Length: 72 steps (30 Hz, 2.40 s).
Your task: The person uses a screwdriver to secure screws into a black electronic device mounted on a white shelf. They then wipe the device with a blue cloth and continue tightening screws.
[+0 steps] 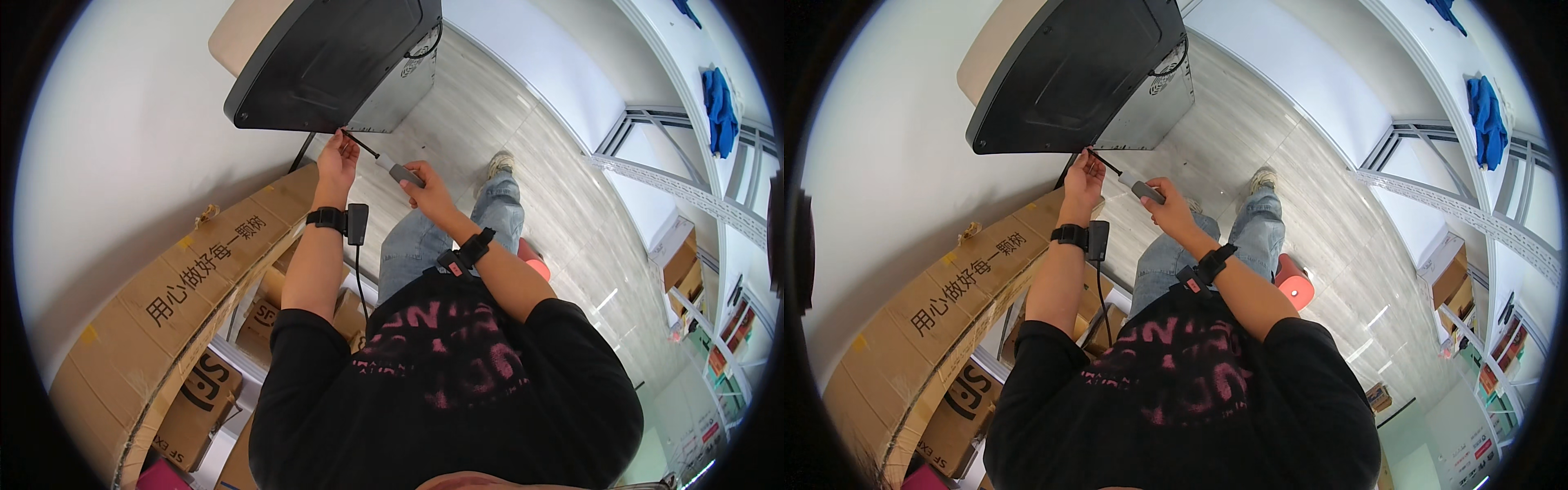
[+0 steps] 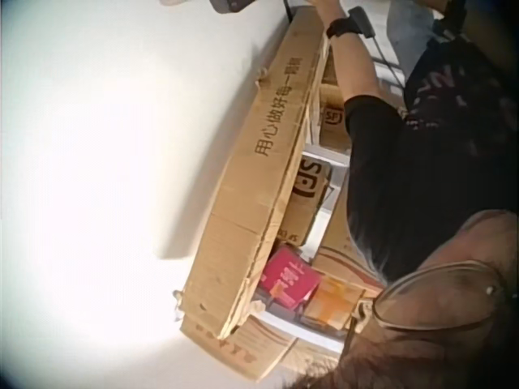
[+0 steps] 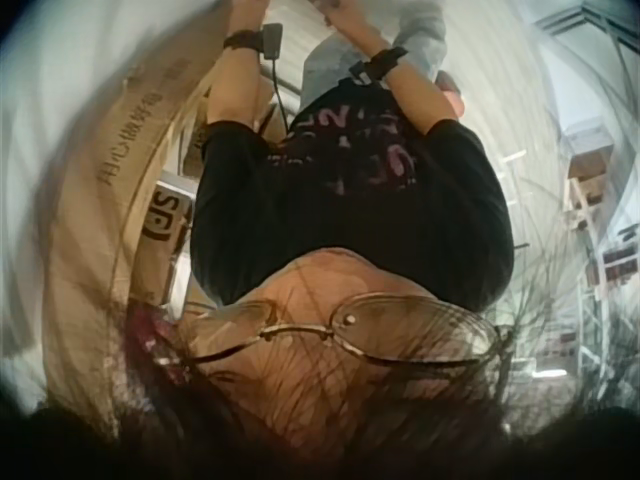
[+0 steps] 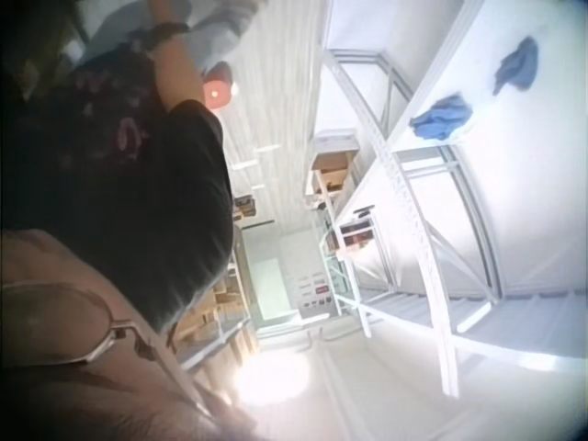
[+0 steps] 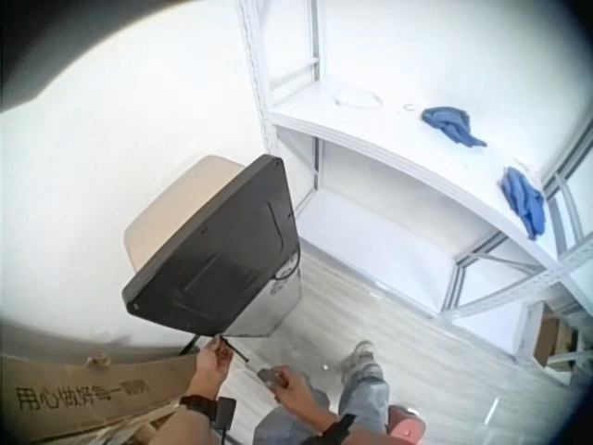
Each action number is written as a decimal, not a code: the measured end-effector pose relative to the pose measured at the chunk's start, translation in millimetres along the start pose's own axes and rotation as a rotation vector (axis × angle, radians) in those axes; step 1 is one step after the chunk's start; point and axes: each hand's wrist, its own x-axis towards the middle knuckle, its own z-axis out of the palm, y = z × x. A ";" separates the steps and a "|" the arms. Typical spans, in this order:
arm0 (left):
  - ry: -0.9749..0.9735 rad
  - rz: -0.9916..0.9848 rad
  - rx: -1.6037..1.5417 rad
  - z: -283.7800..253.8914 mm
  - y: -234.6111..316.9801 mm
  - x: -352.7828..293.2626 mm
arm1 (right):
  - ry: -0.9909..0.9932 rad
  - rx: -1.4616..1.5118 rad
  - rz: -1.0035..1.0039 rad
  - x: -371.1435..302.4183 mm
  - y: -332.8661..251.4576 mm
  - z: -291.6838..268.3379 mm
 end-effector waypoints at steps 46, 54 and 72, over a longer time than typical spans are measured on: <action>0.025 1.021 1.577 16.4 51.2 -3.0 | 0.357 0.427 0.093 11.0 18.6 21.6; -0.007 1.095 1.528 12.7 50.6 0.6 | 0.104 0.450 0.244 10.5 20.1 -0.1; 0.002 1.062 1.485 18.1 52.0 -10.5 | 0.152 0.326 0.145 2.0 -8.2 0.9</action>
